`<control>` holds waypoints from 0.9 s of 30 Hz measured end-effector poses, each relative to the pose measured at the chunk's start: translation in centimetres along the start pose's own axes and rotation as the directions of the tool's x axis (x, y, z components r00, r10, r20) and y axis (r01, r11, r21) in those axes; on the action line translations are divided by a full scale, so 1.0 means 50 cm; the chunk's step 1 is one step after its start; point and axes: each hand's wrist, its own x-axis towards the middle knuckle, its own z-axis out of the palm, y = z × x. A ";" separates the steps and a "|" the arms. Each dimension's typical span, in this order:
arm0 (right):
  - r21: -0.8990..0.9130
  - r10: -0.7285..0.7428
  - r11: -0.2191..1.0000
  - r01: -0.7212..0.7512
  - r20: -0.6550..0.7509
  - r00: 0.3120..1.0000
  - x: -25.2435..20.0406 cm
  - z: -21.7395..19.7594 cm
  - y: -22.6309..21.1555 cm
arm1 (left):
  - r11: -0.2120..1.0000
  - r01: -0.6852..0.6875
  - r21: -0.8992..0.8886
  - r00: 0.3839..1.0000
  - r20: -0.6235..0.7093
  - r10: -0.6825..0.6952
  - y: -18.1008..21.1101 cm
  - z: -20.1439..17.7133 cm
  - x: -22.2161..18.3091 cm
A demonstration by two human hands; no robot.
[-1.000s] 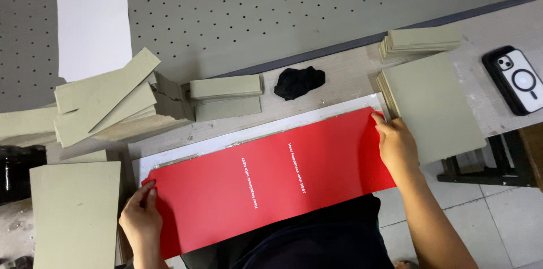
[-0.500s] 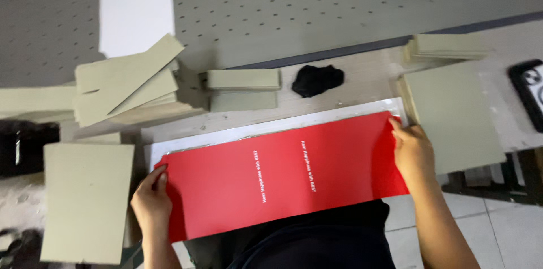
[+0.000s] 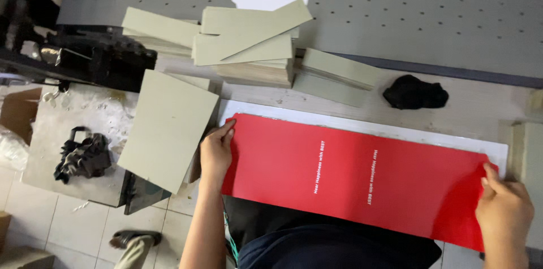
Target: The person assembles a paper product by placing pieces of cardboard onto a template, applying a red cover sheet, and then removing the partially assembled item from the workstation.
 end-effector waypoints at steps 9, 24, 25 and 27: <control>0.170 0.058 0.984 -0.062 0.032 0.998 -0.005 -0.017 -0.016 | 0.990 0.137 -0.017 0.989 0.058 -0.136 0.023 -0.007 0.003; -0.248 0.291 0.926 -0.286 -0.020 0.957 0.023 -0.121 -0.130 | 0.939 -0.057 0.338 0.986 -0.127 0.105 -0.012 0.042 -0.004; -0.463 0.140 0.879 -0.112 0.026 0.990 0.025 -0.127 -0.128 | 0.900 -0.047 0.433 0.975 -0.177 0.136 -0.006 0.045 -0.009; -0.419 0.049 0.904 -0.085 -0.097 0.994 0.038 -0.173 -0.166 | 0.854 -0.089 0.512 0.934 -0.254 0.250 0.008 0.058 -0.011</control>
